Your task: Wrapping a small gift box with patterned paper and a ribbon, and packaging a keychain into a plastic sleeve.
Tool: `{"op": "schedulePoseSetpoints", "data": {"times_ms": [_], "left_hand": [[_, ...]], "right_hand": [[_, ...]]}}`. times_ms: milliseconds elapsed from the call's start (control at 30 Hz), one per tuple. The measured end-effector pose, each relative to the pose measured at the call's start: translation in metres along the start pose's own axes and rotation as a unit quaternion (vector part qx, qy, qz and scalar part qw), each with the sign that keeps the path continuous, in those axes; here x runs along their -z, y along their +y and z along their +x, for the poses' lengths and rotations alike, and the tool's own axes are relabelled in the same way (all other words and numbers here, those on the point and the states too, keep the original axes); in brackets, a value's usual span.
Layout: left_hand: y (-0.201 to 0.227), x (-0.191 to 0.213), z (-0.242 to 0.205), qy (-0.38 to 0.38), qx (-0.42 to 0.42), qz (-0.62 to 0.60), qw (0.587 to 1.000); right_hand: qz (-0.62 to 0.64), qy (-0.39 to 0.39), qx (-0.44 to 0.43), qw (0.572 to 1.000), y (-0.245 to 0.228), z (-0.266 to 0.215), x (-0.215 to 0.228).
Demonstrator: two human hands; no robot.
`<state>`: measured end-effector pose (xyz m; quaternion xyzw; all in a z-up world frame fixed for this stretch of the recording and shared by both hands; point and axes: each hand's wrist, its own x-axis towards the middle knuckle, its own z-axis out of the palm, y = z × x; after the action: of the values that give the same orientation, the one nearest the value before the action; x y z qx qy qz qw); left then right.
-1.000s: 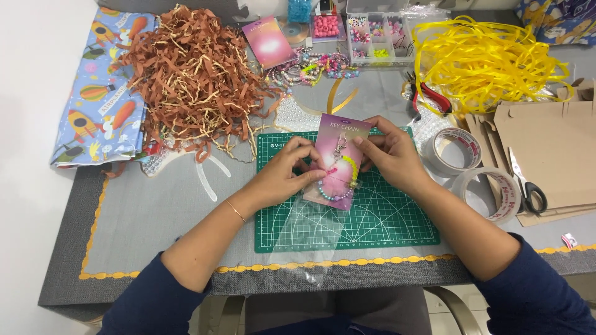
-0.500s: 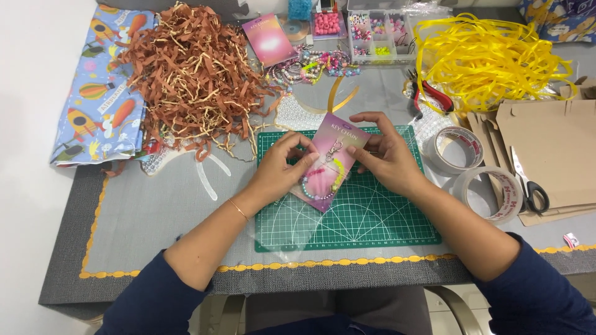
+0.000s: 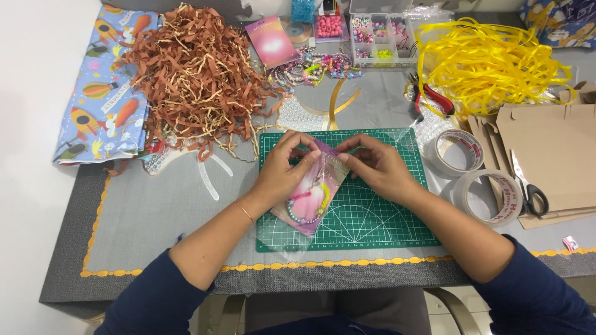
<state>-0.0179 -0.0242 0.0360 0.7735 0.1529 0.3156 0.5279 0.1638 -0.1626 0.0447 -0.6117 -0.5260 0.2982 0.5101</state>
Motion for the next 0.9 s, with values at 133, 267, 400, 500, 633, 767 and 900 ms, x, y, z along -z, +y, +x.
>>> {"op": "schedulePoseSetpoints", "data": {"times_ms": [133, 267, 400, 500, 633, 767, 900], "left_hand": [[0.004, -0.002, -0.001, 0.009, -0.013, -0.019, 1.000], [0.010, -0.005, -0.003, 0.004, -0.015, -0.038, 0.999], [0.011, -0.005, -0.003, 0.018, 0.018, -0.069, 0.997], [-0.002, -0.003, -0.001, 0.019, 0.057, -0.095, 0.994], [-0.010, 0.001, -0.001, 0.014, 0.123, -0.142, 0.982], [-0.009, 0.003, 0.001, 0.013, 0.136, -0.129, 0.982], [0.006, 0.005, 0.003, 0.034, 0.123, -0.051, 0.991]], "right_hand": [[-0.041, -0.051, 0.019, 0.998, -0.014, -0.006, -0.004], [-0.048, -0.078, 0.022, 0.996, -0.023, -0.006, -0.009], [-0.010, -0.068, -0.004, 0.998, -0.004, -0.006, -0.009], [0.014, -0.045, -0.015, 0.999, 0.015, 0.000, -0.004], [0.042, 0.010, -0.039, 0.998, 0.013, 0.001, 0.001], [0.058, 0.044, -0.053, 0.996, 0.020, 0.006, 0.008], [0.026, 0.091, -0.045, 0.994, 0.021, 0.012, 0.011]]}}
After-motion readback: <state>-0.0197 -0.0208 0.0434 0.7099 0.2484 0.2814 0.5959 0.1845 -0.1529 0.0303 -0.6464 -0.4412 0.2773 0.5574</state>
